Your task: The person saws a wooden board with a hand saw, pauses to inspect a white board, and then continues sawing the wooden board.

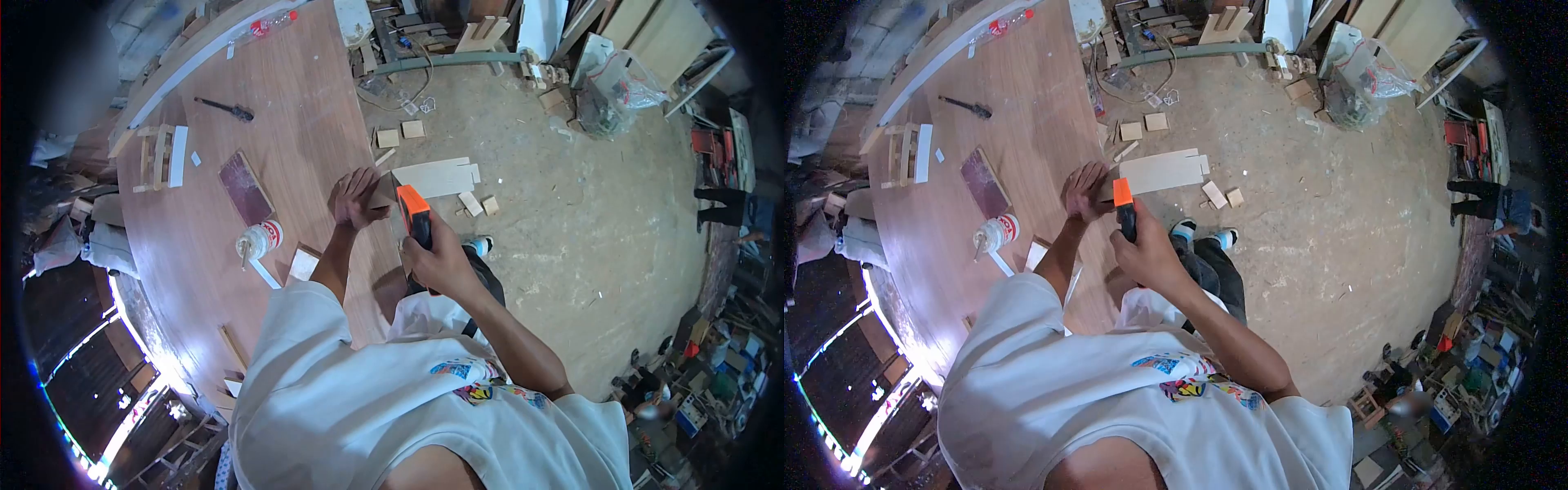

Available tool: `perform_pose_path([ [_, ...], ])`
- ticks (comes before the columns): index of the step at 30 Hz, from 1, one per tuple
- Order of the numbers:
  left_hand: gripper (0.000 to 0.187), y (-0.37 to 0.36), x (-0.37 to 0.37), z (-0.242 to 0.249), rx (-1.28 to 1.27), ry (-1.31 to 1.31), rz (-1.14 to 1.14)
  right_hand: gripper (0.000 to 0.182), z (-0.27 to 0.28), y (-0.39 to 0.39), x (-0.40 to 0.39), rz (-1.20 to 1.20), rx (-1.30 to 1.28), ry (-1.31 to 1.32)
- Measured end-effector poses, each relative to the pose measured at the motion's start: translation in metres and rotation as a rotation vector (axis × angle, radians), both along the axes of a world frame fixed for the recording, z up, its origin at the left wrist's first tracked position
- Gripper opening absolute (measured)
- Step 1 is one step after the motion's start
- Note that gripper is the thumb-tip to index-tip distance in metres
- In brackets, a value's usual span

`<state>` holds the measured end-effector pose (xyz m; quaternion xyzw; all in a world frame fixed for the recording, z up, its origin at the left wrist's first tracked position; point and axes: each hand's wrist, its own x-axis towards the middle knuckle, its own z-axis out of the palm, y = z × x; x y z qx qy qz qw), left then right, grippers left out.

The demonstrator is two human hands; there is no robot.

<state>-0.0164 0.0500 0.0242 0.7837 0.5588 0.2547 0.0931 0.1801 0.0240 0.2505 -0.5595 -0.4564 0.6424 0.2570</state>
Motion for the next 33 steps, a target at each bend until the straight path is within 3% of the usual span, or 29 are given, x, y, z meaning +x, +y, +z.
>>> perform_pose_path([
  [4,0.086,0.000,0.000,0.001,-0.031,-0.026,-0.030,0.029,-0.010,-0.007,-0.001,-0.045,-0.014,0.017],
  [8,0.085,0.000,0.001,0.004,-0.064,-0.061,-0.021,0.024,0.001,0.019,-0.001,-0.060,-0.197,0.074],
  [9,0.086,0.000,0.000,0.006,-0.054,0.009,-0.027,0.021,0.006,0.027,-0.001,-0.074,-0.293,0.146],
  [11,0.088,0.003,0.002,0.009,-0.035,0.082,-0.031,0.017,0.000,0.046,0.004,-0.065,-0.231,0.112],
  [19,0.068,-0.001,0.000,0.001,-0.091,0.120,-0.032,0.007,-0.009,0.117,0.007,0.058,-0.325,0.259],
  [22,0.062,0.002,-0.001,-0.012,0.038,0.180,-0.033,0.006,-0.015,0.102,0.003,0.027,-0.295,0.211],
  [29,0.060,0.004,0.001,0.001,-0.042,0.148,-0.009,0.012,-0.042,0.032,0.017,-0.056,-0.241,0.126],
  [31,0.058,0.002,0.003,0.002,-0.036,0.119,-0.013,0.012,-0.054,0.011,0.007,-0.017,0.051,-0.007],
  [33,0.056,0.003,0.005,0.004,-0.022,0.122,-0.007,0.012,-0.051,0.009,0.001,-0.028,0.039,0.024],
])
